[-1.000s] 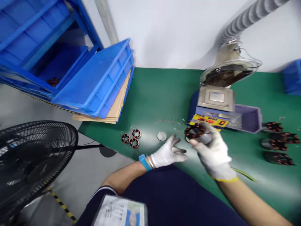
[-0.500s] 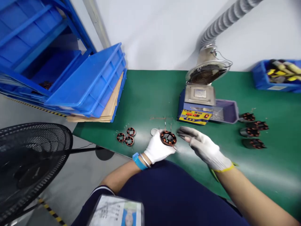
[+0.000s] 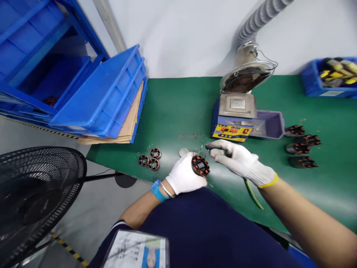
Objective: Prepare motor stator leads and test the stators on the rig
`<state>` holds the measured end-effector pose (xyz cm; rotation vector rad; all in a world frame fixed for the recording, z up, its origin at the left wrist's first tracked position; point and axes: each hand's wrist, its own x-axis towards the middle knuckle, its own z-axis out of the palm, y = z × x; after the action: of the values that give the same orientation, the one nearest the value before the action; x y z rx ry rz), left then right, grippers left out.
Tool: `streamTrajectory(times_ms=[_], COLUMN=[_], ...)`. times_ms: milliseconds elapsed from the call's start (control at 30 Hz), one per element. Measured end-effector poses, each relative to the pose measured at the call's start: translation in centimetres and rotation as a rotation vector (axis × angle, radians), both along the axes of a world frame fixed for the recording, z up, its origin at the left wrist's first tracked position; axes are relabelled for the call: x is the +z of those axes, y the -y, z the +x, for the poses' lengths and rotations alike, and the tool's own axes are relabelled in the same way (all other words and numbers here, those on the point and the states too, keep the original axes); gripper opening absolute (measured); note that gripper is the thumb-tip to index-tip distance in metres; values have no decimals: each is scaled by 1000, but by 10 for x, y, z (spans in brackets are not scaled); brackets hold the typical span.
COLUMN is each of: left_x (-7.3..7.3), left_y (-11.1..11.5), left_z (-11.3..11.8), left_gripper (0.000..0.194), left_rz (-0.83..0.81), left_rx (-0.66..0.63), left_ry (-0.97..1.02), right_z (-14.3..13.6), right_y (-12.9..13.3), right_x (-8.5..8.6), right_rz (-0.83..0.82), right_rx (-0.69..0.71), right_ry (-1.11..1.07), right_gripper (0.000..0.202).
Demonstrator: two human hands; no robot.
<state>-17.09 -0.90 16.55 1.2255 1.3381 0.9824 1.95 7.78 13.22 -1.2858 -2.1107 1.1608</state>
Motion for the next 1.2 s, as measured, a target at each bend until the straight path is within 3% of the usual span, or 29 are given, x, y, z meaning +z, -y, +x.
streamTrajectory(times_ms=[233, 433, 533, 600, 733, 933, 1100, 1200], left_x=[-8, -1, 1, 0, -1, 9, 14, 16], left_y=[-1, 1, 2, 3, 6, 9, 11, 10], left_z=[-4, -8, -14, -18, -23, -21, -18, -18], left_gripper=[31, 29, 28, 32, 37, 31, 26, 29], left_rz=[204, 122, 102, 90, 149, 225, 229, 169], left_rx=[-185, -227, -285, -308, -303, -362, -361, -355], left_ry=[-242, -248, -229, -229, -358, -532, -554, -501], right_z=[4, -3, 1, 11, 30, 19, 8, 5], right_y=[-11, -7, -10, -18, -29, -6, 1, 2], right_x=[23, 48, 60, 65, 64, 53, 59, 61], right_rz=[497, 923, 1097, 1166, 1101, 998, 1009, 934], right_rx=[274, 569, 602, 534, 421, 516, 607, 623], right_ry=[178, 439, 564, 598, 391, 310, 312, 305], right_gripper=[25, 26, 27, 25, 12, 19, 18, 21])
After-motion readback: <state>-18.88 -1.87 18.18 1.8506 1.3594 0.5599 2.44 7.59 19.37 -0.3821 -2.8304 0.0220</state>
